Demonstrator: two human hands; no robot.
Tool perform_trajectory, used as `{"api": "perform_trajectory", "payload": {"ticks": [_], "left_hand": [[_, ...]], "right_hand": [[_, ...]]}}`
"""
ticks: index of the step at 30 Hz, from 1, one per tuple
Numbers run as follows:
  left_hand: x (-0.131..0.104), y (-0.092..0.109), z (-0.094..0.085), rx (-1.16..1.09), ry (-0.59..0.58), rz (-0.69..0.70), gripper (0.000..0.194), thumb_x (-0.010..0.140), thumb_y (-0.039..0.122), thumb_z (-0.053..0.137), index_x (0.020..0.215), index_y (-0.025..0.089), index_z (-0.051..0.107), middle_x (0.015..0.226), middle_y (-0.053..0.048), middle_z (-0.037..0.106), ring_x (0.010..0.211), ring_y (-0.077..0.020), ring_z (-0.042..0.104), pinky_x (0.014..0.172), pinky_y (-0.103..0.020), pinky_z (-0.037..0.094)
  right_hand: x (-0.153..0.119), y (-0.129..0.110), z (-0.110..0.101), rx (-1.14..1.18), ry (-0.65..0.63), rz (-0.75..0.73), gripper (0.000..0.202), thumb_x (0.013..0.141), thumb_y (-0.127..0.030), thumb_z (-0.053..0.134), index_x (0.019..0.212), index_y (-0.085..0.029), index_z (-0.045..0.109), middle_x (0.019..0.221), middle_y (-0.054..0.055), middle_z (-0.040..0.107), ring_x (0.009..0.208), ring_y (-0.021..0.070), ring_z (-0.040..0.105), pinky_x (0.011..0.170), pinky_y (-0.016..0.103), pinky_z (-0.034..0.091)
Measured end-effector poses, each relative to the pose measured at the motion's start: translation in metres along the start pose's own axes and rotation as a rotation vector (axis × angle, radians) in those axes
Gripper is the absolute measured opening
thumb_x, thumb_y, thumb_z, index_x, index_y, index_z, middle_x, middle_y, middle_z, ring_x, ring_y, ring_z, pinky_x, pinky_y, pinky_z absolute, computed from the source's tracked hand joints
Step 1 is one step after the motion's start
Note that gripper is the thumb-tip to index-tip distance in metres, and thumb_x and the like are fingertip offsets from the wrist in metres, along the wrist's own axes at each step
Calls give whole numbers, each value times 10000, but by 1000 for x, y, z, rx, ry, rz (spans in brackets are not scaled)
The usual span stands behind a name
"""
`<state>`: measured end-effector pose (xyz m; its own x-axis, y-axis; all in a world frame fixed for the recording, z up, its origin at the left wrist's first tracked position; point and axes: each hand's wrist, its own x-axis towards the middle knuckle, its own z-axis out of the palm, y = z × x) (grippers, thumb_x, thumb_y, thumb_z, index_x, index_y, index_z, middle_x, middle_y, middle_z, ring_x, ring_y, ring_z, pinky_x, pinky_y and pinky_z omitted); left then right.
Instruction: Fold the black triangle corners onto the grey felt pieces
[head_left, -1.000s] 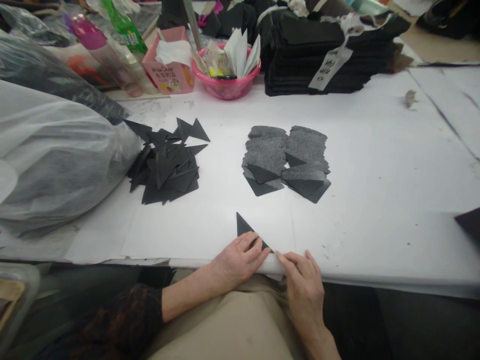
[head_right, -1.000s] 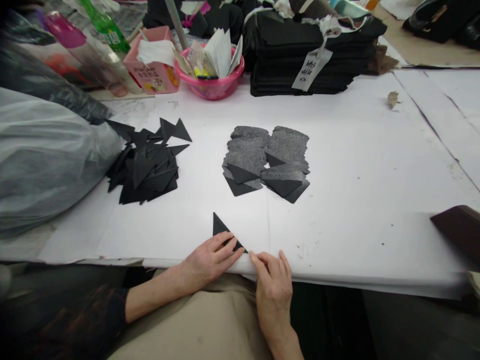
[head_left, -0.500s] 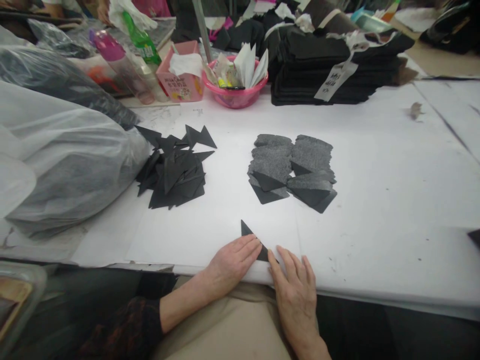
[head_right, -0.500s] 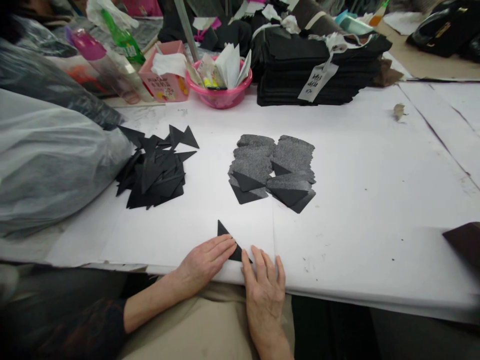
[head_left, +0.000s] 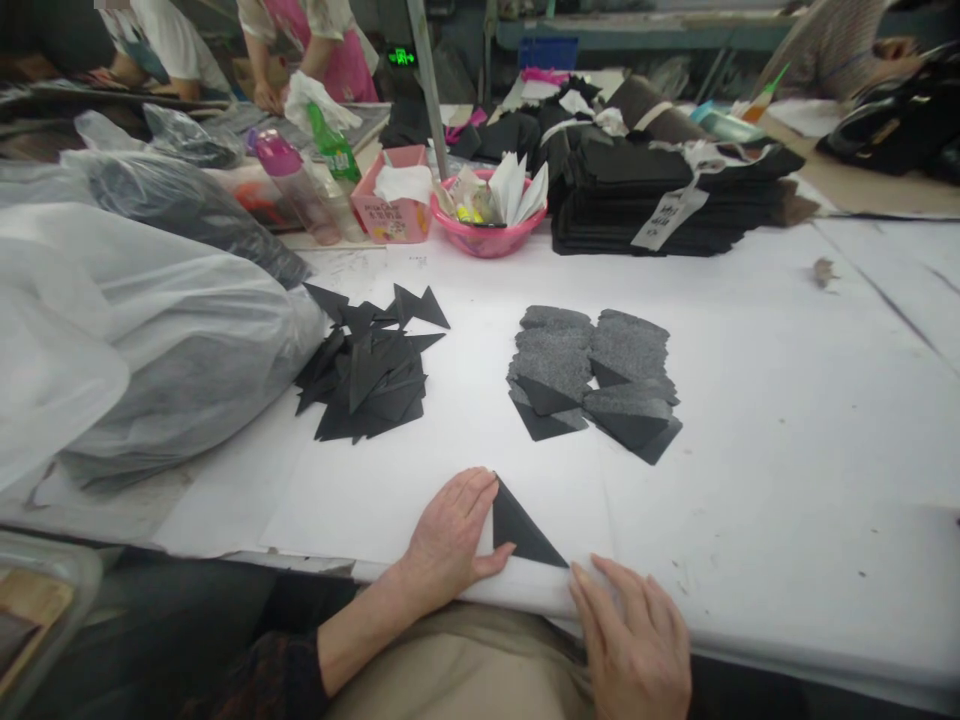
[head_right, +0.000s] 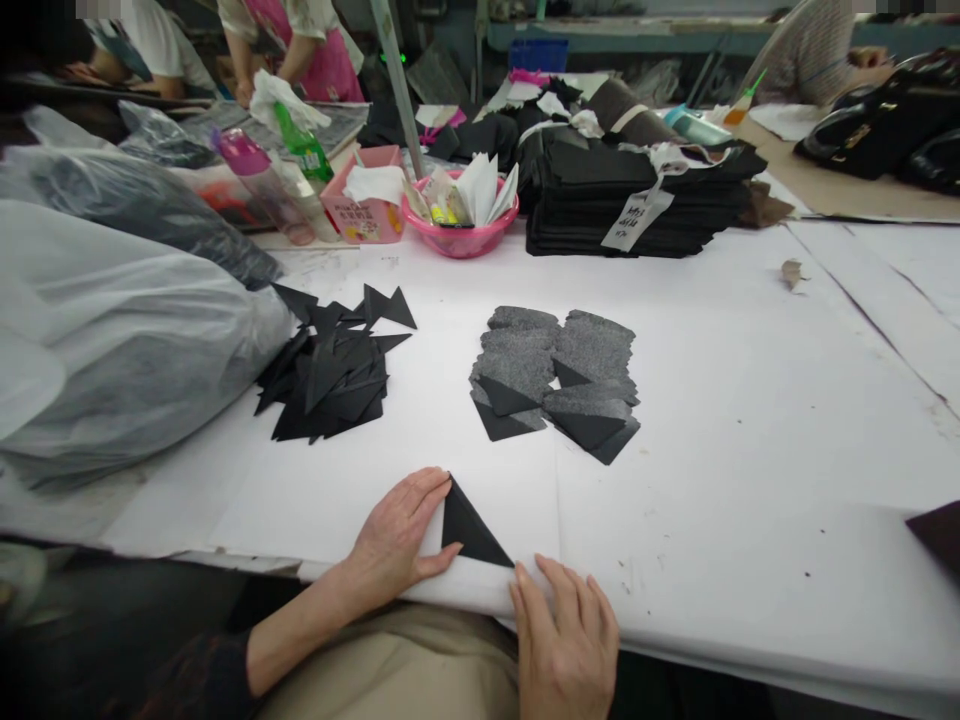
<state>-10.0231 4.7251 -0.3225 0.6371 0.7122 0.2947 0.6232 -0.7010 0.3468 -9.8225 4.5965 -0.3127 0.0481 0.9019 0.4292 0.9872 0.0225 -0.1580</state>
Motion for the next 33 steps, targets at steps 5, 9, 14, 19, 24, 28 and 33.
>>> {"api": "perform_trajectory", "payload": {"ticks": [5, 9, 14, 19, 24, 28, 33], "left_hand": [[-3, 1, 5, -33, 43, -25, 594, 704, 316, 710, 1209, 66, 521, 1242, -208, 563, 1171, -334, 549, 978, -508, 522], [-6, -1, 6, -96, 35, -47, 660, 724, 306, 711, 1296, 89, 464, 1279, -211, 541, 1198, -335, 536, 990, -526, 506], [-12, -9, 6, -377, 64, -202, 805, 783, 330, 731, 1458, 191, 315, 1375, -186, 497, 1268, -318, 502, 1028, -532, 468], [-9, -12, 2, -1103, 80, -551, 602, 788, 426, 728, 1299, 173, 533, 930, -84, 693, 803, -209, 681, 737, -338, 575], [8, -25, -28, -1286, -2, -791, 282, 793, 424, 724, 787, 145, 683, 719, -11, 664, 696, -144, 616, 650, -222, 497], [24, -67, -62, -1359, 480, -1021, 300, 755, 398, 758, 896, 148, 673, 846, -30, 700, 738, -154, 651, 657, -229, 527], [12, -87, -63, -1287, 670, -1157, 399, 707, 367, 788, 1003, 134, 656, 842, -54, 704, 701, -167, 681, 623, -250, 565]], "right_hand": [[32, -32, 26, 39, -68, 168, 344, 939, -488, 425, 963, -196, 605, 908, 79, 649, 829, 227, 559, 711, 365, 391], [40, -36, 42, 116, -96, 232, 452, 921, -595, 328, 790, -213, 532, 727, 39, 598, 651, 187, 531, 617, 324, 375], [44, -25, 41, 389, -132, 251, 378, 928, -548, 426, 819, -229, 596, 683, 0, 610, 596, 140, 558, 544, 253, 410], [46, -32, 49, 735, -173, 277, 377, 900, -504, 527, 673, -216, 617, 652, -9, 602, 588, 113, 566, 547, 204, 443], [56, -28, 60, 738, -188, 384, 475, 845, -619, 538, 613, -207, 581, 552, -32, 552, 490, 104, 492, 485, 221, 383], [90, 3, 54, 567, -172, 321, 346, 929, -486, 477, 755, -223, 619, 712, -21, 627, 625, 116, 582, 600, 220, 449], [139, 37, 69, 243, -24, 166, 269, 959, -364, 420, 957, -228, 652, 891, 37, 647, 799, 172, 608, 686, 282, 488]]}}
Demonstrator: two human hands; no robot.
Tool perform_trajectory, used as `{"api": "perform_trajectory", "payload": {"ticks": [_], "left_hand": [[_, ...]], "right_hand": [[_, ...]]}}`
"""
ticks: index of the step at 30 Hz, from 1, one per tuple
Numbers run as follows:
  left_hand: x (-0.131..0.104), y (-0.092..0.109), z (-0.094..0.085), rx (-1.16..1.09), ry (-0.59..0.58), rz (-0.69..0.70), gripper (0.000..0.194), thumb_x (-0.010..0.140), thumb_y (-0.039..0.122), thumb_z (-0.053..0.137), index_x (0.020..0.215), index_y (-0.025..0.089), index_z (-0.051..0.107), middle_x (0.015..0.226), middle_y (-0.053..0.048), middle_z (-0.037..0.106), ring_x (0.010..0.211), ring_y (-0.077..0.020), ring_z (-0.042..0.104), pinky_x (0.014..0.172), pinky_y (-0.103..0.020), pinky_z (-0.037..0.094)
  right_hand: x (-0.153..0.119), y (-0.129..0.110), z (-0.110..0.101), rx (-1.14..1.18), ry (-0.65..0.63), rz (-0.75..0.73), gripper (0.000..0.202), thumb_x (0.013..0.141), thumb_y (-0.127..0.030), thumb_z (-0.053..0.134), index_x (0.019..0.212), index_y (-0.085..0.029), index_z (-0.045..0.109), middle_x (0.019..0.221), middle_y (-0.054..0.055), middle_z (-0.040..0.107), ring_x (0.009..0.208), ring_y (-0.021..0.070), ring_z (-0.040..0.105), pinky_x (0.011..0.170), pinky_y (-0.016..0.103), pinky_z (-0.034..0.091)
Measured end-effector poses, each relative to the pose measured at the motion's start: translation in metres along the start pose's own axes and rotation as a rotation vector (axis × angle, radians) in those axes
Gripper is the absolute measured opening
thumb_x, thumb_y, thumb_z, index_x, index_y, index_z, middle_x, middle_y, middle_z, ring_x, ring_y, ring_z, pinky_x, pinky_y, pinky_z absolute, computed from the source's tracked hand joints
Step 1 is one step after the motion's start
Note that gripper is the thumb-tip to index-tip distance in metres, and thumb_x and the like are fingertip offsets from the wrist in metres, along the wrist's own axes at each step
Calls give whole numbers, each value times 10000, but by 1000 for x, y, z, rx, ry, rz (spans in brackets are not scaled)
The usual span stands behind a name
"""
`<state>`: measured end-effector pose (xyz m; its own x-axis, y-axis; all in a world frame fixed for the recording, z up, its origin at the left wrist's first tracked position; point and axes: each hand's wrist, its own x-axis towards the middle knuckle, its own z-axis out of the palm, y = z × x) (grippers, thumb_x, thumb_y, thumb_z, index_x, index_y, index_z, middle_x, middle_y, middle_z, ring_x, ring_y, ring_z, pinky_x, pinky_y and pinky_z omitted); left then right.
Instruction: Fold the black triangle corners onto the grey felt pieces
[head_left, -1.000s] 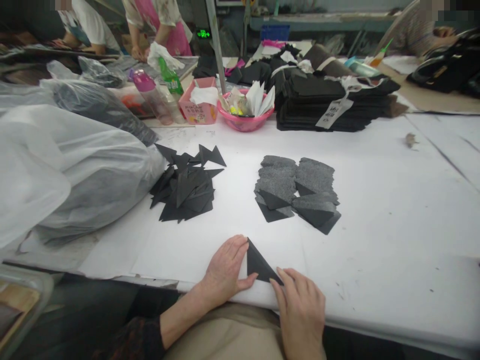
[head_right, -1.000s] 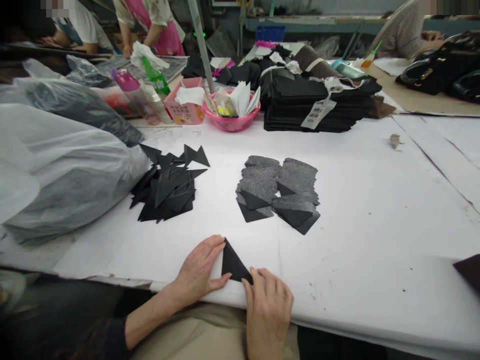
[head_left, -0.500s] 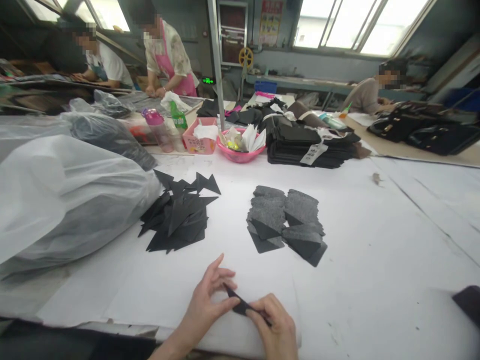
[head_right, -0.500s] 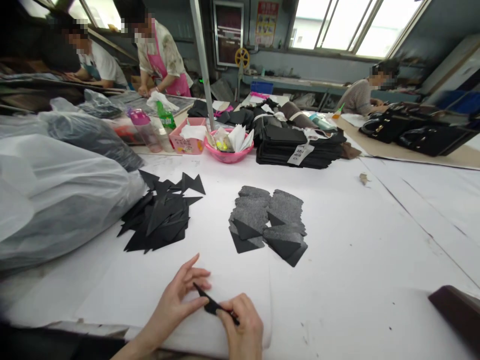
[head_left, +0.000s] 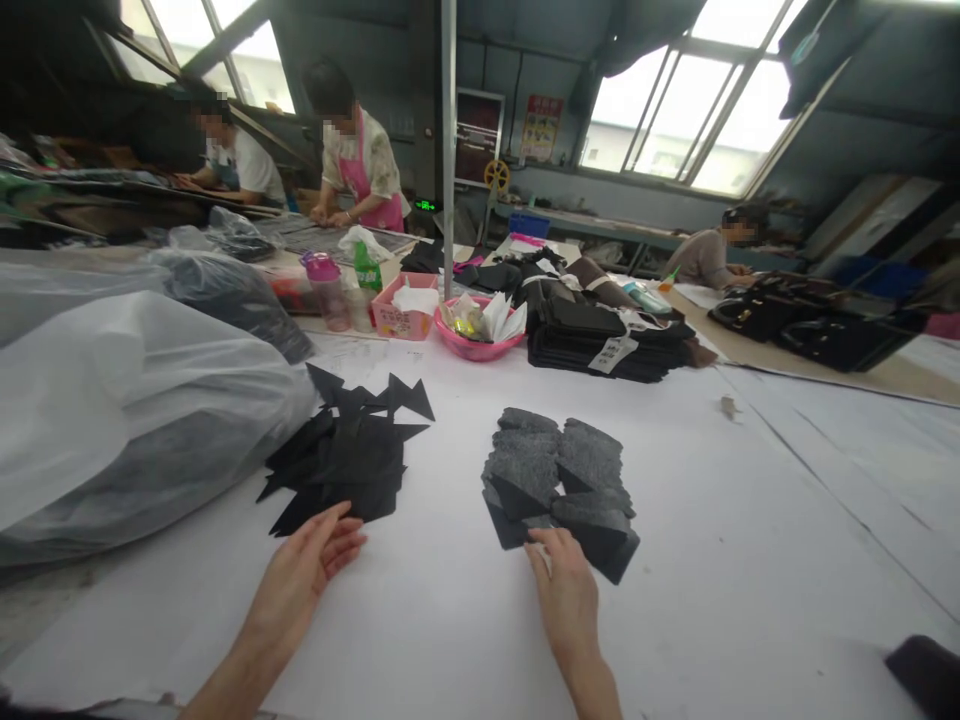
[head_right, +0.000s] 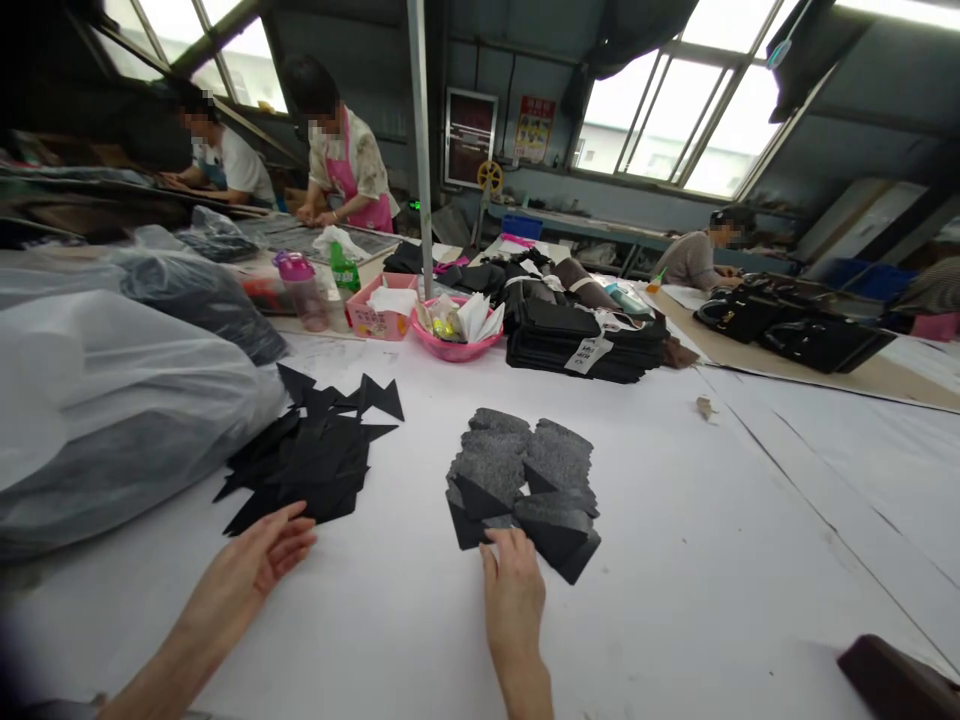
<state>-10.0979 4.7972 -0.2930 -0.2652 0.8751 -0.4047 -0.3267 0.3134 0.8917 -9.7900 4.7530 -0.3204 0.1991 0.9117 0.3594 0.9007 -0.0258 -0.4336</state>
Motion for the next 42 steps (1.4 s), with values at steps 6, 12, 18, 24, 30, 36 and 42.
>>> {"api": "perform_trajectory", "payload": {"ticks": [6, 12, 18, 24, 30, 36, 42], "left_hand": [[-19, -64, -10, 533, -309, 316, 354, 797, 501, 676, 992, 206, 692, 839, -3, 675, 726, -157, 662, 706, -238, 565], [-13, -74, -12, 708, -337, 506, 259, 901, 439, 555, 1015, 236, 668, 894, 6, 661, 766, -143, 652, 707, -214, 550], [-16, -74, -12, 772, -340, 548, 245, 931, 424, 520, 1030, 243, 652, 905, 6, 653, 800, -143, 642, 715, -215, 530], [-17, -74, -11, 805, -335, 583, 239, 945, 415, 503, 1027, 242, 646, 874, 10, 639, 763, -136, 624, 695, -216, 502], [-18, -73, -10, 833, -327, 602, 229, 953, 403, 495, 1024, 239, 638, 865, 13, 630, 732, -130, 607, 679, -215, 477], [-21, -70, -7, 836, -325, 619, 211, 957, 388, 496, 1019, 243, 637, 853, 24, 620, 708, -115, 591, 668, -205, 461], [-20, -72, -7, 833, -327, 619, 207, 960, 382, 494, 1023, 246, 637, 860, 24, 618, 704, -113, 586, 670, -208, 456]], "right_hand": [[42, 7, 31, -123, -11, 22, 252, 877, -296, 570, 1105, -197, 614, 1087, 80, 619, 991, 241, 553, 798, 341, 453], [61, 8, 34, -211, -111, 87, 294, 773, -323, 709, 1022, -221, 591, 1011, 57, 605, 970, 252, 538, 748, 336, 384], [79, 8, 25, -223, -205, 79, 296, 692, -315, 783, 888, -217, 583, 923, 26, 601, 899, 229, 531, 704, 312, 346], [67, 3, 23, -202, -193, 67, 238, 759, -306, 726, 929, -218, 585, 984, 46, 572, 950, 244, 510, 737, 327, 347], [60, 3, 22, -103, -183, 62, 265, 733, -274, 747, 931, -224, 577, 985, 34, 587, 970, 253, 502, 765, 346, 347], [71, 9, 18, 109, -163, 79, 270, 637, -213, 792, 847, -220, 624, 921, 40, 589, 944, 262, 499, 812, 391, 369], [57, 8, 0, 500, -190, 119, 284, 800, -473, 636, 860, -196, 619, 970, 59, 644, 956, 229, 572, 871, 383, 461]]}}
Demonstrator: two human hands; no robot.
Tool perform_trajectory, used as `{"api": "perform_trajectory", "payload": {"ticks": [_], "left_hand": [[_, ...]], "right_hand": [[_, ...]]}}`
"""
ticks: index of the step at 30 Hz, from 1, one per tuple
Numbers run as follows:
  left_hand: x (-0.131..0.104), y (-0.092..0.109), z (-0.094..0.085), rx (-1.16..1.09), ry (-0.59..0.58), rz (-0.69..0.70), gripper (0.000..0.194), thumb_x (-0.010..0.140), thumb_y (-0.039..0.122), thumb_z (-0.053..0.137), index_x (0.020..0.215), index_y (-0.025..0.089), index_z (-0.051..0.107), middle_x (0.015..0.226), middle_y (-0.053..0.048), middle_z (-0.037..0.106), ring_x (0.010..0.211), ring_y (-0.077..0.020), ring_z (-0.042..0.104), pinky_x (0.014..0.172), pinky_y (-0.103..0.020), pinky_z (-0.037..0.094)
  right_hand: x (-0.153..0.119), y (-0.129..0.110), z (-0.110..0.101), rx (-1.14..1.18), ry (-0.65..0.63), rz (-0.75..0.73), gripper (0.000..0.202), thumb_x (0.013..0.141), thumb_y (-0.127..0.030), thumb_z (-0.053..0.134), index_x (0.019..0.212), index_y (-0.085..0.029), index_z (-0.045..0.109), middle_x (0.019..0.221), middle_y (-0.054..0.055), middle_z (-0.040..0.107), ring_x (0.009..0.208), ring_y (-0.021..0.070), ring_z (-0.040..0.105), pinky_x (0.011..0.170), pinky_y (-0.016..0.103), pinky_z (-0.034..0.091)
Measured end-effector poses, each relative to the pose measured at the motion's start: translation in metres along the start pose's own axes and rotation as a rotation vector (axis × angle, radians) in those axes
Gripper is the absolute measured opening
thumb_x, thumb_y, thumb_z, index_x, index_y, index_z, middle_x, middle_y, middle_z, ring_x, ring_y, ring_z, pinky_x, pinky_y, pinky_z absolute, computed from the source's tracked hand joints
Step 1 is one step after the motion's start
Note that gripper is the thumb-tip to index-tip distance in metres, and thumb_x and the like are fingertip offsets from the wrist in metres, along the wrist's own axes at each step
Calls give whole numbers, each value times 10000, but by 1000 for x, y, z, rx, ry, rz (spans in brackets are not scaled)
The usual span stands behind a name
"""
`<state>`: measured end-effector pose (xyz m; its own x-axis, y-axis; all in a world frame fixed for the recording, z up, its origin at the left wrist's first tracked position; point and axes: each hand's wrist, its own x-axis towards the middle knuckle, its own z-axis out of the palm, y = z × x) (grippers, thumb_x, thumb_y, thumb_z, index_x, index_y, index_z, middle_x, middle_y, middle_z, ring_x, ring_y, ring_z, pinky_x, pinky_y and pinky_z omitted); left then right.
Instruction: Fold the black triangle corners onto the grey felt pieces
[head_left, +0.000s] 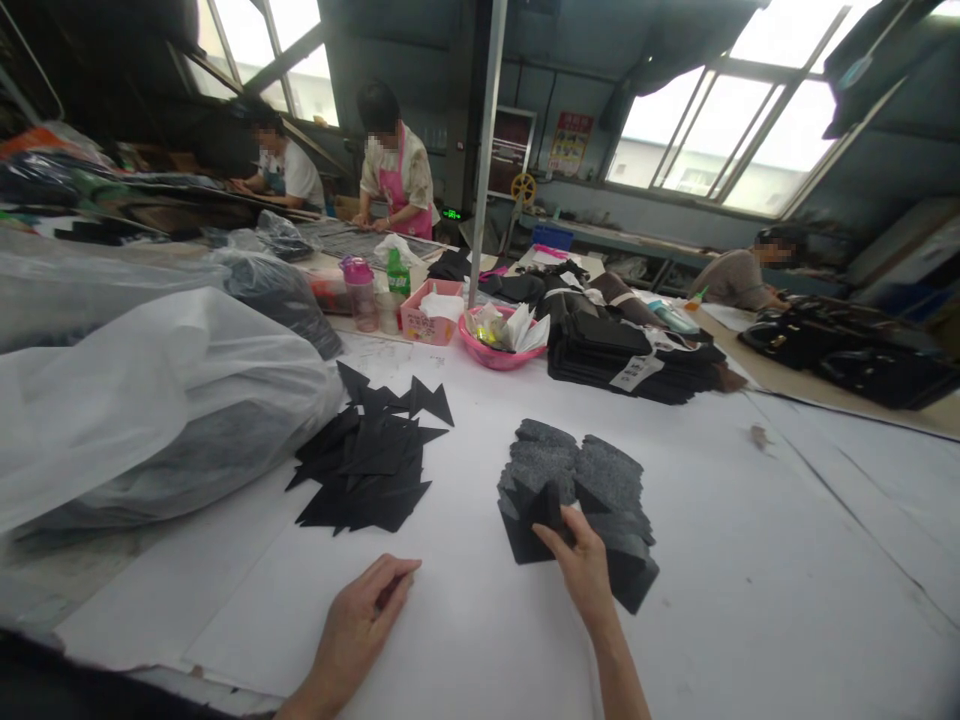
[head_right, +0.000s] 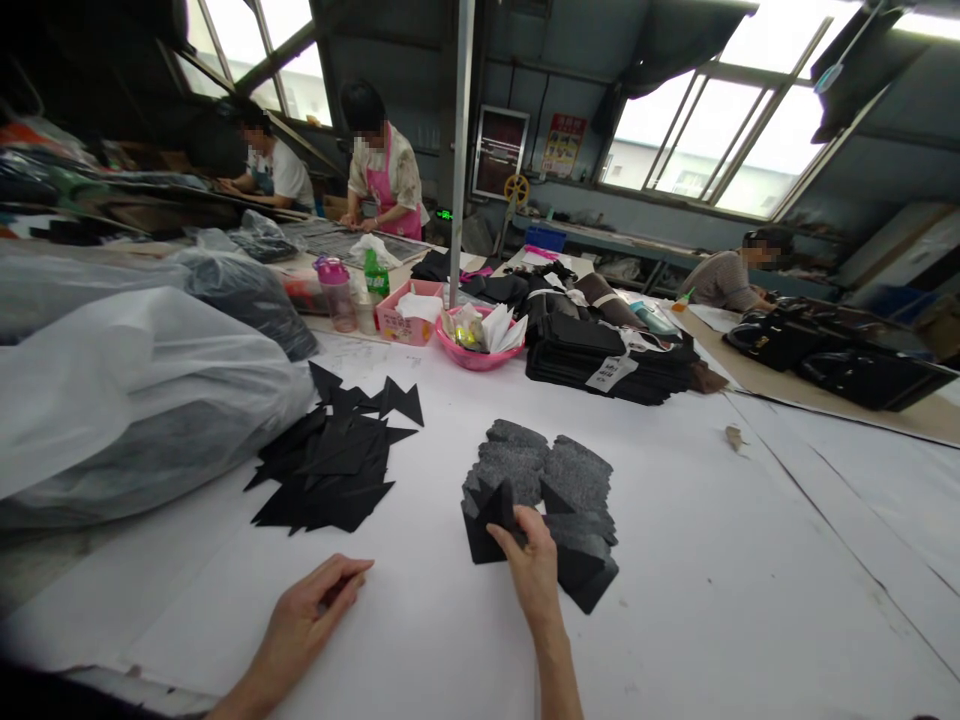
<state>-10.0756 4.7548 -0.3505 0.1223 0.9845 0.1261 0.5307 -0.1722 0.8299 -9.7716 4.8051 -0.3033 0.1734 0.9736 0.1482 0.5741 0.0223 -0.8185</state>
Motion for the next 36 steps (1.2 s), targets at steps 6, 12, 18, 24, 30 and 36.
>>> {"api": "perform_trajectory", "payload": {"ticks": [6, 12, 18, 24, 30, 36], "left_hand": [[0, 6, -3, -12, -20, 9, 221, 966, 364, 484, 978, 218, 649, 859, -2, 620, 717, -121, 579, 666, -216, 453], [-5, 33, 3, -2, -202, 125, 221, 971, 308, 481, 938, 197, 669, 828, -13, 617, 702, -119, 566, 644, -223, 441], [-4, 51, 28, 212, -302, 439, 204, 983, 247, 479, 931, 190, 668, 823, -20, 620, 782, -139, 585, 683, -243, 442], [-2, 53, 40, 408, -266, 507, 238, 982, 231, 479, 823, 182, 650, 757, -8, 574, 723, -143, 546, 622, -245, 408], [0, 55, 39, 375, -286, 456, 211, 986, 259, 483, 852, 162, 613, 811, -13, 591, 774, -138, 569, 663, -243, 438], [-4, 51, 39, 509, -256, 568, 224, 991, 202, 456, 1189, 228, 558, 841, -5, 570, 763, -151, 548, 642, -251, 441]], "right_hand": [[-59, -31, -2, 391, -387, 271, 332, 792, -478, 638, 957, -198, 570, 769, 0, 637, 661, 156, 596, 529, 247, 493], [-128, -36, 16, -135, -524, 309, 236, 877, -361, 493, 1068, -278, 605, 809, -11, 692, 605, 156, 629, 512, 240, 430], [-152, -22, 25, -711, -247, 17, 252, 942, -391, 454, 1148, -330, 586, 868, -14, 690, 570, 158, 607, 516, 290, 336], [-160, -21, 39, -743, -38, -121, 384, 966, -493, 360, 1130, -243, 600, 874, 42, 629, 798, 194, 584, 687, 313, 396], [-158, -21, 45, -592, 10, -113, 294, 962, -388, 459, 1175, -251, 608, 887, 16, 625, 799, 150, 574, 733, 271, 410], [-166, -15, 44, -490, 53, -210, 283, 952, -257, 500, 1207, -262, 623, 920, 33, 625, 862, 146, 552, 813, 274, 425]]}}
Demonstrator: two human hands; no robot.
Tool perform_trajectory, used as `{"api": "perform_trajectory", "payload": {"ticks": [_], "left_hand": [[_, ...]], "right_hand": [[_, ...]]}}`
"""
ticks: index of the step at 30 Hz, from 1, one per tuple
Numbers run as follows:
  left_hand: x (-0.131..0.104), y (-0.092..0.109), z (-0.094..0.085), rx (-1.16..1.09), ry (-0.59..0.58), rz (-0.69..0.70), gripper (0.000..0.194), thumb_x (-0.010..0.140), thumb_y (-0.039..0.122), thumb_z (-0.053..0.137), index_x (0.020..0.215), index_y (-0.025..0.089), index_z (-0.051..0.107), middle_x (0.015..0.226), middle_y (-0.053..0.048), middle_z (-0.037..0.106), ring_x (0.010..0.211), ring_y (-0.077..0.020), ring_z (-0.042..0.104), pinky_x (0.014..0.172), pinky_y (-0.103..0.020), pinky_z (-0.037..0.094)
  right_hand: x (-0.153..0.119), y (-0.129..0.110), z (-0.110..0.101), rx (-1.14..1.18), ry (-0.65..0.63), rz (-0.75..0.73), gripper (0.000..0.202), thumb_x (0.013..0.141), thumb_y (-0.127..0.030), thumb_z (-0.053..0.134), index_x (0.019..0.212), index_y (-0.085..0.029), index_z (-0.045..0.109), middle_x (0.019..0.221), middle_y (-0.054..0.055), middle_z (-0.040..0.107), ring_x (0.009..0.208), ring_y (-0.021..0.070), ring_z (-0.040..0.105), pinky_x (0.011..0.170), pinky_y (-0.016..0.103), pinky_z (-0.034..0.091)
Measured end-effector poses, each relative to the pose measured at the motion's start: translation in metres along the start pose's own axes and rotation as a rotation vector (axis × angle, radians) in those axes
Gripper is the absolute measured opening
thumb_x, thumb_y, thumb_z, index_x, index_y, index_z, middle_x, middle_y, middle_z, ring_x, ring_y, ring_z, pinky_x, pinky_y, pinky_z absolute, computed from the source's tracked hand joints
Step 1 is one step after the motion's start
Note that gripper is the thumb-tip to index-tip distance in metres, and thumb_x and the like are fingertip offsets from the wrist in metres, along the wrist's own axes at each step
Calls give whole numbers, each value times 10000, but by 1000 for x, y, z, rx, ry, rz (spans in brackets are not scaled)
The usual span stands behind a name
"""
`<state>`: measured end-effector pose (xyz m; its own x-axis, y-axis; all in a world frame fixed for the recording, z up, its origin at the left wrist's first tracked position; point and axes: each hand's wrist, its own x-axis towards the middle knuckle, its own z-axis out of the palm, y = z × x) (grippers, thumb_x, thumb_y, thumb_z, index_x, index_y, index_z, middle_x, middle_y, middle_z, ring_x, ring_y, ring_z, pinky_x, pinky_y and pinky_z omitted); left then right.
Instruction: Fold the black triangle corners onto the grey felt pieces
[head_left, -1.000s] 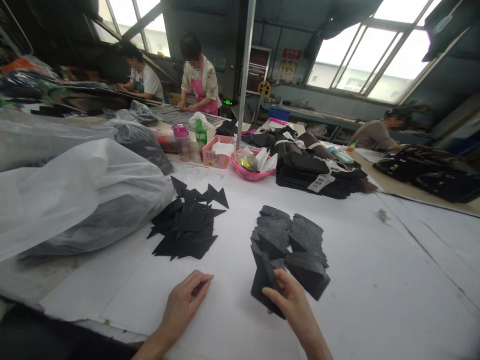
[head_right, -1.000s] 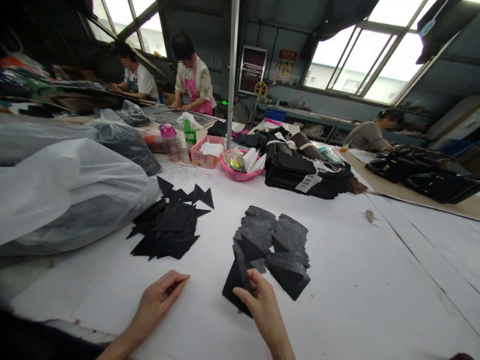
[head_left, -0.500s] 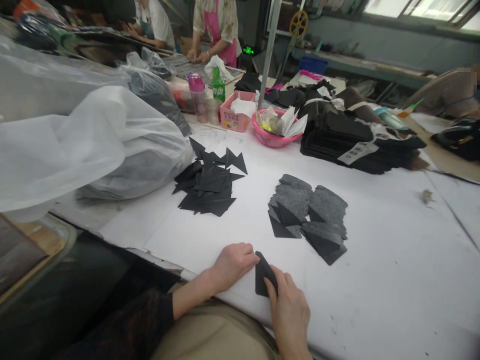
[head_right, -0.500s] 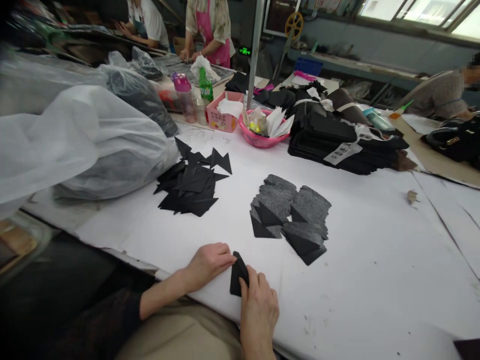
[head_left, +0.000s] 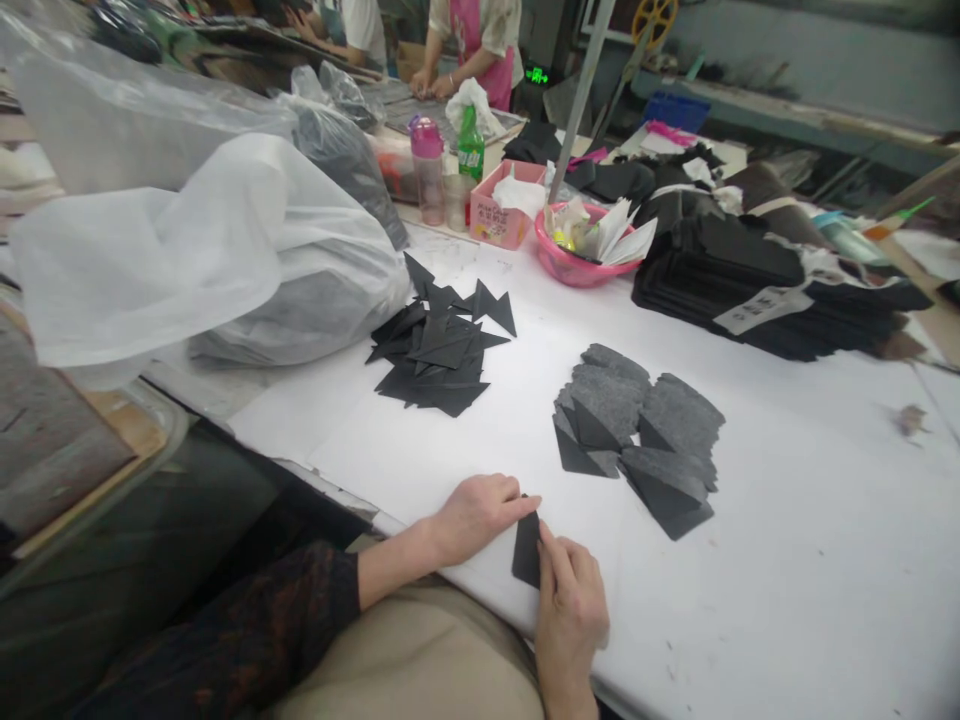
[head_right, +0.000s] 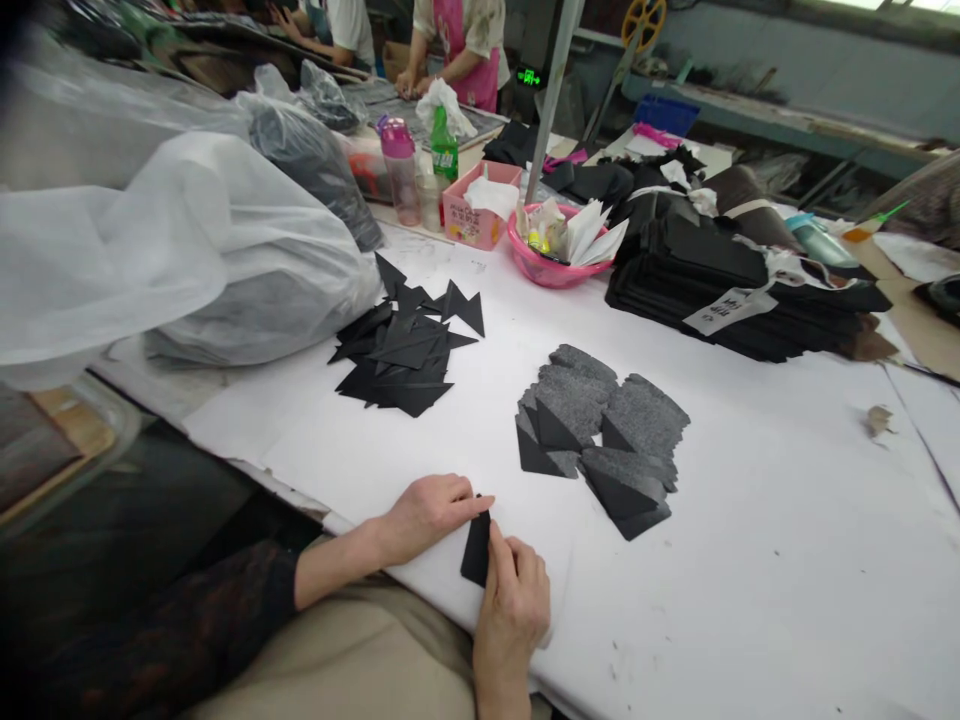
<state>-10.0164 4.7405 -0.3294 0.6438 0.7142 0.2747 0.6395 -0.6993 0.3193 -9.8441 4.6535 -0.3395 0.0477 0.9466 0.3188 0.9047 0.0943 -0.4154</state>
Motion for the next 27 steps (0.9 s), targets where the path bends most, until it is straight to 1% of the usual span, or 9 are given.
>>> {"api": "perform_trajectory", "payload": {"ticks": [4, 8, 14, 21, 27], "left_hand": [[-4, 0, 3, 53, 59, 67, 221, 998, 180, 422, 1163, 172, 570, 840, -26, 579, 765, -153, 550, 648, -267, 461], [-6, 1, 3, 69, 97, 98, 227, 1000, 148, 390, 1109, 130, 588, 824, -38, 590, 768, -153, 564, 642, -273, 480], [-4, 3, 3, 83, 125, 89, 195, 982, 127, 413, 1031, 122, 602, 809, -38, 588, 758, -161, 564, 625, -280, 481], [-5, 6, 7, 129, 124, 78, 209, 987, 123, 382, 1010, 117, 589, 801, -47, 567, 752, -167, 551, 617, -292, 470], [-5, 10, 7, 181, 122, 66, 199, 981, 116, 382, 1016, 115, 577, 799, -50, 555, 737, -175, 539, 613, -310, 460]], "right_hand": [[-4, 1, 0, -38, -15, -16, 301, 955, -205, 474, 1197, -273, 641, 952, 48, 629, 878, 149, 547, 831, 285, 430], [-4, -1, 0, -65, -16, -30, 322, 956, -192, 456, 1196, -291, 646, 958, 54, 632, 872, 160, 548, 808, 294, 425], [-3, -5, -1, -123, -41, -16, 348, 956, -174, 421, 1189, -288, 652, 961, 66, 626, 867, 177, 541, 780, 308, 409], [-3, -6, -2, -160, -98, -7, 410, 947, -161, 383, 1251, -313, 612, 978, 81, 607, 860, 200, 527, 755, 336, 392], [-2, -8, -3, -169, -99, -29, 408, 943, -140, 386, 1249, -291, 610, 978, 78, 602, 861, 203, 508, 749, 333, 378]]}}
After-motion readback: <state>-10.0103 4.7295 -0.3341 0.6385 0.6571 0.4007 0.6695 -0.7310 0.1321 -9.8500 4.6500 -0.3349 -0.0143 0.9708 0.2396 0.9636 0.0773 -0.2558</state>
